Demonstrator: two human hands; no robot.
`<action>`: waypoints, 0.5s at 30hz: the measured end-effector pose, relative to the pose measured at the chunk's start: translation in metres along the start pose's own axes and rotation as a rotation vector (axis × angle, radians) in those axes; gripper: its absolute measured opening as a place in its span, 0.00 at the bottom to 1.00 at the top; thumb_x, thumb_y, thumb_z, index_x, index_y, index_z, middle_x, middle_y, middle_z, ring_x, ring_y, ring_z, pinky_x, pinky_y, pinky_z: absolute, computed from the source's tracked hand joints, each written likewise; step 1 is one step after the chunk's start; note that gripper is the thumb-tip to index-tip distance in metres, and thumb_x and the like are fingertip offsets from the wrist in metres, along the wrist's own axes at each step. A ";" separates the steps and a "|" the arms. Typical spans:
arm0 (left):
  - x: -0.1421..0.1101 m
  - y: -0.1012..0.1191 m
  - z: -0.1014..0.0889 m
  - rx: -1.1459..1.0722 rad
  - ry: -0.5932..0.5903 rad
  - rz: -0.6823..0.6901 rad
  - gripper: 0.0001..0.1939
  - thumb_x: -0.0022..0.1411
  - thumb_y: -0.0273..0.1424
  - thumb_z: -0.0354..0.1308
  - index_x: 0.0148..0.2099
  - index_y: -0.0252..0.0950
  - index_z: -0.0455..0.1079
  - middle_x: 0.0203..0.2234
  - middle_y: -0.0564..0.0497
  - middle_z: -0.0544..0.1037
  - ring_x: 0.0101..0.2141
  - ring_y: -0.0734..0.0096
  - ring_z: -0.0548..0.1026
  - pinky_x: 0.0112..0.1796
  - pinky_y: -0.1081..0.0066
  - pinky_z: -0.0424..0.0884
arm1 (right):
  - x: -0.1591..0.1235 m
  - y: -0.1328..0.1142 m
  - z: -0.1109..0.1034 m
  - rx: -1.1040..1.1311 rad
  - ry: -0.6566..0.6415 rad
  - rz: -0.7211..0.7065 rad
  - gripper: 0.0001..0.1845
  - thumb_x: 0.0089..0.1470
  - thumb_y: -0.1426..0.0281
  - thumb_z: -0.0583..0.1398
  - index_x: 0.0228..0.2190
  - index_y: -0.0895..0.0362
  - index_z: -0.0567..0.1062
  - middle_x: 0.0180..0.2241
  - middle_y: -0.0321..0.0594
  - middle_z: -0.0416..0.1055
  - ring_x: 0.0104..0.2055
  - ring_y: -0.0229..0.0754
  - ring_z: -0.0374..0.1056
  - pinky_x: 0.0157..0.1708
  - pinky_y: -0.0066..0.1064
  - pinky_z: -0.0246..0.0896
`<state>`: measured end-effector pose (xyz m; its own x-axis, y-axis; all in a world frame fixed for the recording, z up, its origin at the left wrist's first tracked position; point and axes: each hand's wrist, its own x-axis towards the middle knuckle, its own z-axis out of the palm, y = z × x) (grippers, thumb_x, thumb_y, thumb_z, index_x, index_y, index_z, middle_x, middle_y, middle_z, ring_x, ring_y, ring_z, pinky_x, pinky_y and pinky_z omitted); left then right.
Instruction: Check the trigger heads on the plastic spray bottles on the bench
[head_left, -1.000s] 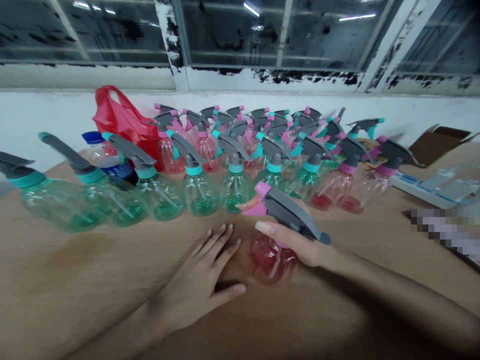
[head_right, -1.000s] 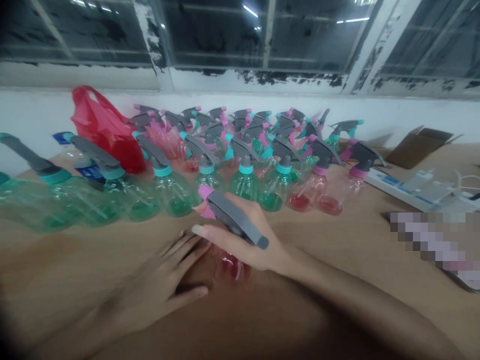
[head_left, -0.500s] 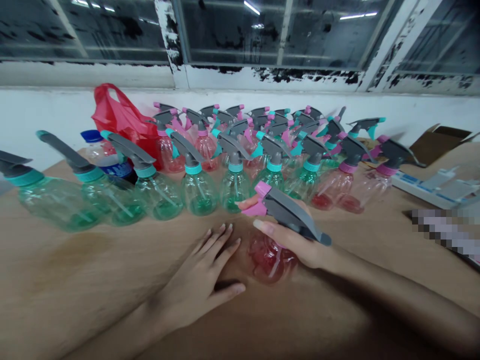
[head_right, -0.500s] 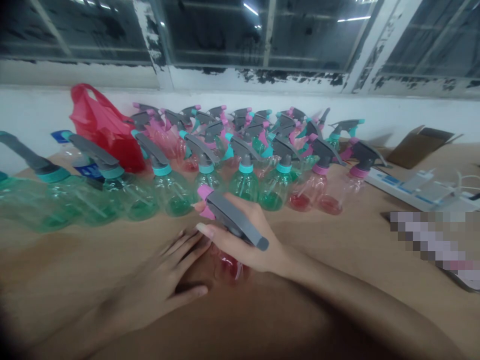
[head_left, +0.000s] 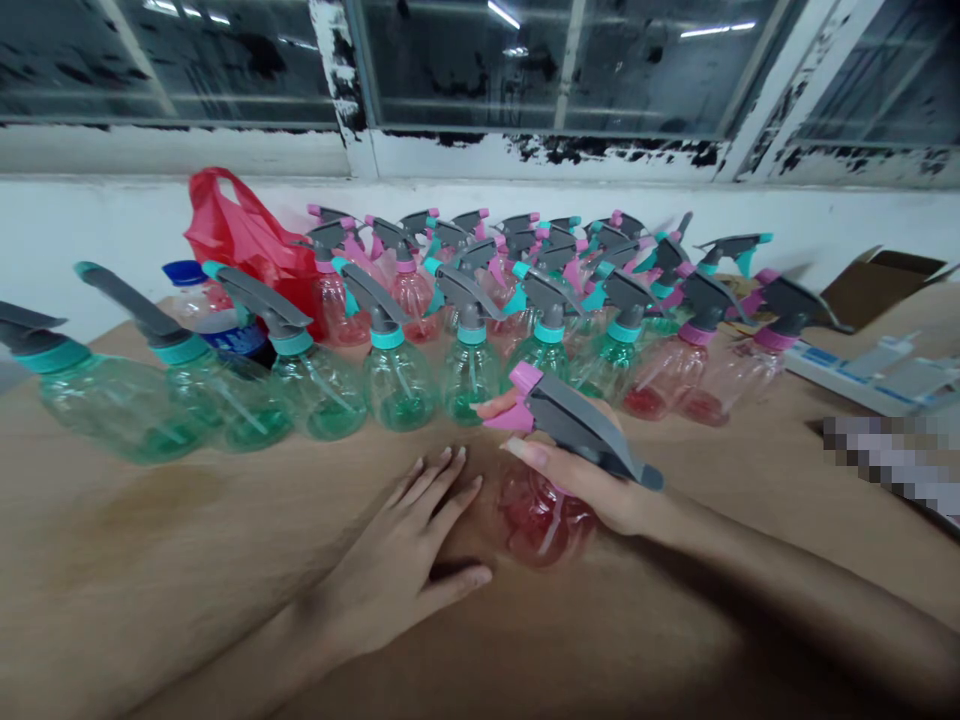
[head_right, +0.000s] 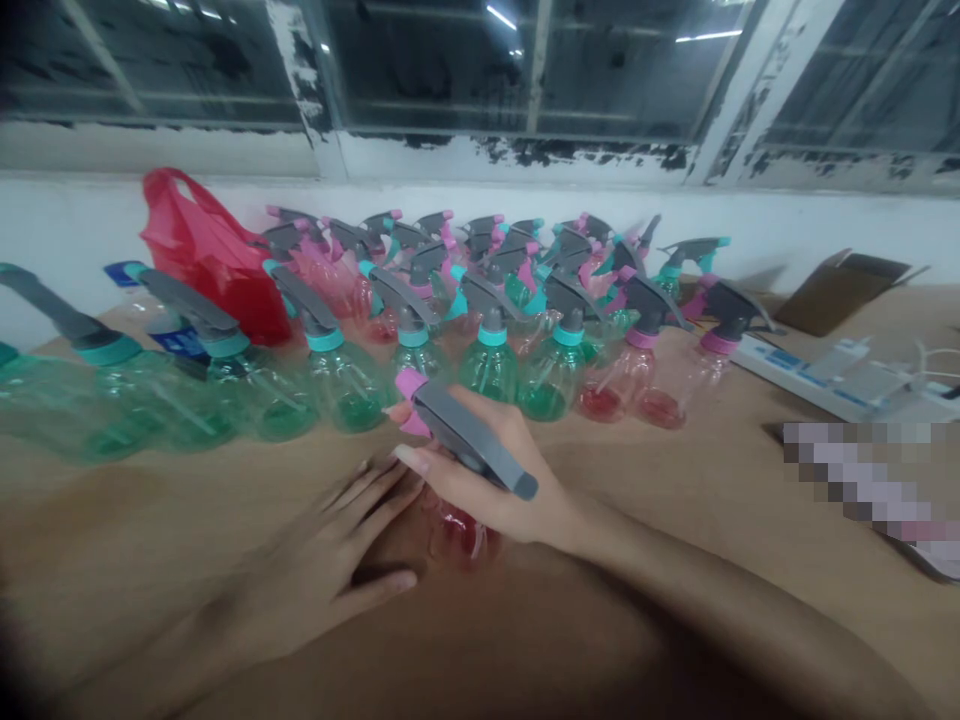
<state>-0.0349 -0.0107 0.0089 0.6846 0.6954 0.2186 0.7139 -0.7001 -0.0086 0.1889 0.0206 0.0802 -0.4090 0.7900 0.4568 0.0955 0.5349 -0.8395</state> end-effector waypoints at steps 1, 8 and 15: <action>0.000 0.000 0.000 -0.002 0.000 0.000 0.37 0.64 0.54 0.47 0.63 0.31 0.56 0.61 0.40 0.60 0.60 0.53 0.57 0.58 0.54 0.54 | 0.000 0.000 0.000 -0.002 0.000 0.002 0.09 0.53 0.70 0.60 0.39 0.55 0.73 0.29 0.34 0.69 0.27 0.35 0.63 0.28 0.30 0.60; 0.001 0.000 -0.001 -0.001 0.002 -0.004 0.37 0.64 0.54 0.47 0.64 0.32 0.56 0.61 0.40 0.60 0.60 0.53 0.57 0.58 0.54 0.53 | 0.000 0.000 -0.001 0.009 -0.002 0.021 0.10 0.53 0.67 0.61 0.39 0.55 0.73 0.27 0.33 0.67 0.25 0.35 0.62 0.26 0.30 0.59; 0.000 0.000 0.000 -0.017 -0.002 0.000 0.37 0.64 0.53 0.48 0.64 0.32 0.55 0.62 0.40 0.58 0.61 0.53 0.55 0.58 0.53 0.53 | -0.001 0.000 0.000 0.027 0.012 0.015 0.10 0.52 0.68 0.61 0.38 0.55 0.73 0.29 0.34 0.68 0.26 0.35 0.63 0.27 0.30 0.60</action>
<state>-0.0350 -0.0105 0.0084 0.6852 0.6953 0.2169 0.7111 -0.7031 0.0077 0.1895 0.0201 0.0800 -0.3964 0.8018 0.4472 0.0773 0.5146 -0.8540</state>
